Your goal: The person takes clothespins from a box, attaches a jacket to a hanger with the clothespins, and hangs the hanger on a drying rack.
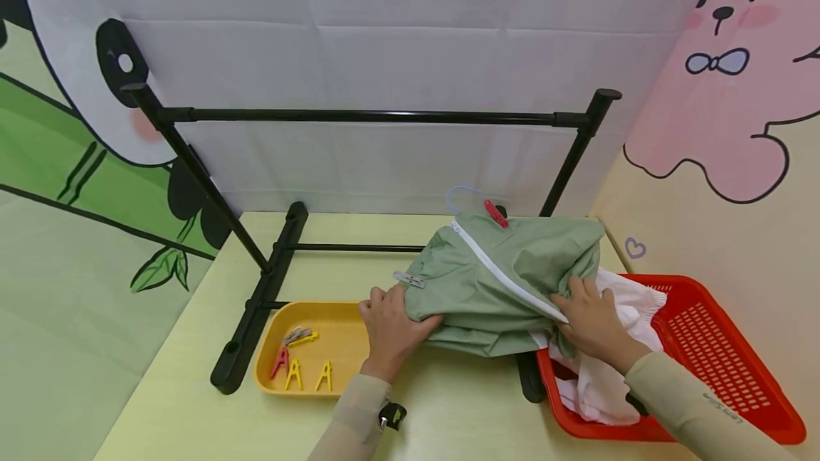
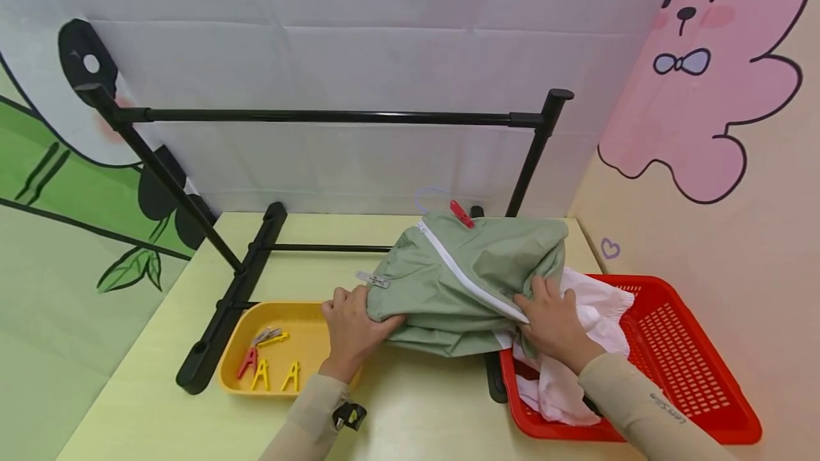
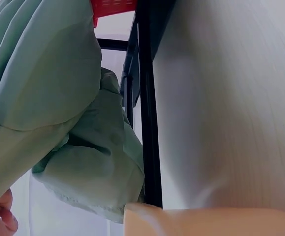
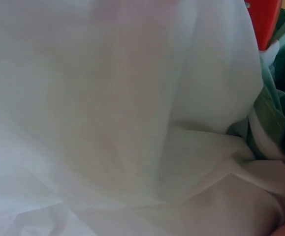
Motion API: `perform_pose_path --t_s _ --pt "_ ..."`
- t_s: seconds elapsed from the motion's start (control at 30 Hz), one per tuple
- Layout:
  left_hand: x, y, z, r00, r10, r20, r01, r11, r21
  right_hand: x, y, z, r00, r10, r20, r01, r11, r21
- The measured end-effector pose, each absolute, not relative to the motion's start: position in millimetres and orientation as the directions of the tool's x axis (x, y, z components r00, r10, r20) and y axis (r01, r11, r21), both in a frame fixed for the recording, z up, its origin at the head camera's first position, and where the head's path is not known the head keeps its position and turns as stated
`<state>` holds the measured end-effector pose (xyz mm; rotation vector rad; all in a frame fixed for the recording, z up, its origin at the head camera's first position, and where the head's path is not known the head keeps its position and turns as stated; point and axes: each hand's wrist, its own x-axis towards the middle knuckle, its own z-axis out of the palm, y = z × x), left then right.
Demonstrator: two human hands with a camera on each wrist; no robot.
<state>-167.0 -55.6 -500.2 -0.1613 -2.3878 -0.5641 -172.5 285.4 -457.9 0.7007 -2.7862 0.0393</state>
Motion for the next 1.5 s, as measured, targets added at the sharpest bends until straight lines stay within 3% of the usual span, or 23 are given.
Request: perform_pose_path --t_s 0.3,0.57,1.13,1.5 --pt "-166.3 -59.1 -498.0 -0.759 -0.058 0.649 0.257 0.889 0.38 -176.0 282.3 -446.1 -0.828 -0.465 0.313 -0.471 0.88 0.062" --pt "-168.2 -63.5 -488.0 -0.752 -0.078 0.655 0.266 0.873 0.409 -183.2 278.8 -431.2 -0.76 -0.49 0.426 -0.496 0.862 0.106" --pt "-166.4 -71.3 -467.2 -0.742 -0.139 0.655 0.255 0.846 0.469 -196.1 270.6 -402.4 -0.687 -0.525 0.502 -0.526 0.836 0.154" --pt "-163.8 -78.5 -454.4 -0.771 -0.168 0.614 0.233 0.823 0.518 -203.5 263.5 -388.0 -0.646 -0.544 0.536 -0.553 0.817 0.163"
